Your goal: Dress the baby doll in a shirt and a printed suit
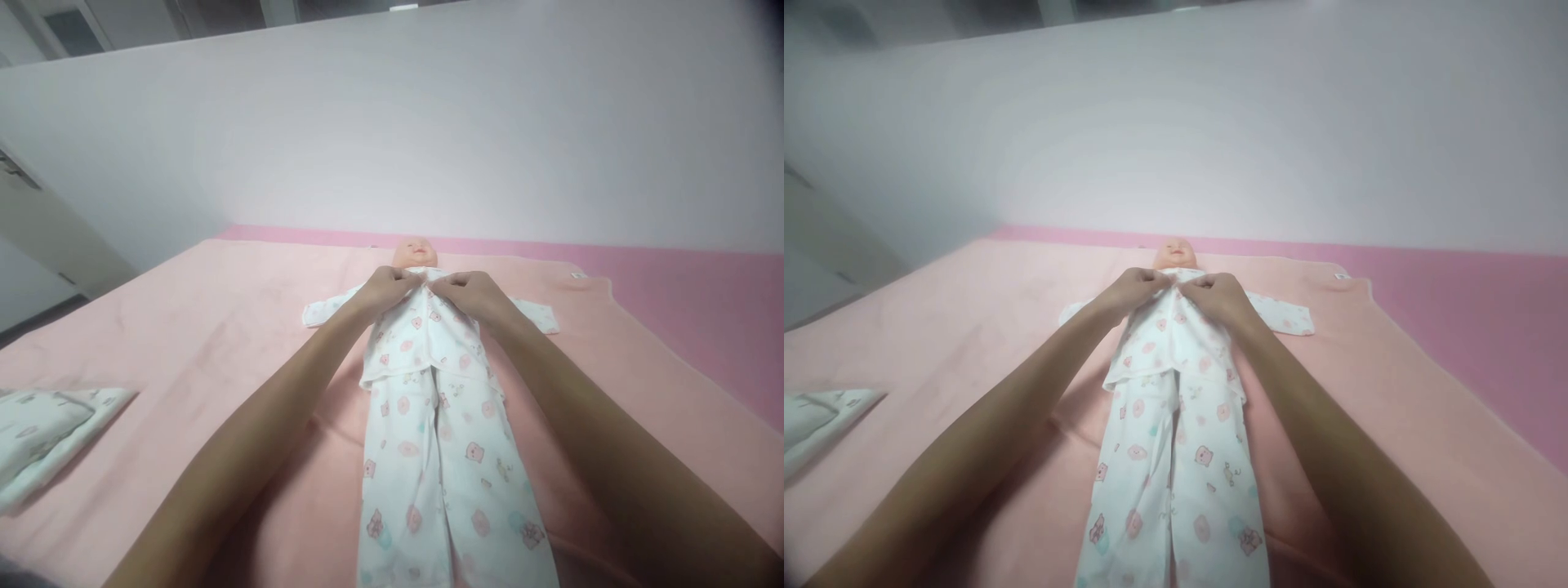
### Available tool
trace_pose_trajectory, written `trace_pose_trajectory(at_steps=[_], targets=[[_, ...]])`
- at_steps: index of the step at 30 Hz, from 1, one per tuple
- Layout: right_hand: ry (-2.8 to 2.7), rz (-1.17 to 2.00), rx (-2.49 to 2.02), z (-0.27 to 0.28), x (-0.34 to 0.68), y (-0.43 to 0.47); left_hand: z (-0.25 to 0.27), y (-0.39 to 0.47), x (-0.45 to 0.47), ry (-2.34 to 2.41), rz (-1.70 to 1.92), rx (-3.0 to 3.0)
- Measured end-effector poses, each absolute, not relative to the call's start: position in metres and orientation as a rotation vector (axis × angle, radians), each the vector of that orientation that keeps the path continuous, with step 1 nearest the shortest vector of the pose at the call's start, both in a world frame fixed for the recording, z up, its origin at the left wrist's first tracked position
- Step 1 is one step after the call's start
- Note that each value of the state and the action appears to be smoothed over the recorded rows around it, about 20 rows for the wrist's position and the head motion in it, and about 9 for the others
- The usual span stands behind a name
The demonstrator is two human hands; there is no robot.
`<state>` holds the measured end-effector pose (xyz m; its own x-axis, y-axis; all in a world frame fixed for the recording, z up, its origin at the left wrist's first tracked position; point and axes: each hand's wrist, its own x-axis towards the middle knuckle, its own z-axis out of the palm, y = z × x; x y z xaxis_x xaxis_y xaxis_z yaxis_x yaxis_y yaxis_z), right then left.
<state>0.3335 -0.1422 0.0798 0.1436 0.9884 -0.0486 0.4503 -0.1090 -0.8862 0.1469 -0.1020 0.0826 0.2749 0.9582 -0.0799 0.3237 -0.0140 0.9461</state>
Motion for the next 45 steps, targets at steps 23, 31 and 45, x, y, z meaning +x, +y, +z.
trace_pose_trajectory(at_steps=[23, 31, 45], targets=[[-1.399, 0.902, -1.468, 0.071, 0.335, -0.140, 0.083, -0.099, 0.145, 1.218, 0.798, 1.557], [-1.439, 0.986, -1.566, 0.081, 0.342, -0.138, 0.082, -0.099, 0.144, 1.265, 0.820, 1.566], [-1.446, 0.968, -1.699, 0.078, 0.340, -0.084, 0.080, -0.076, 0.162, 1.387, 0.908, 1.720]])
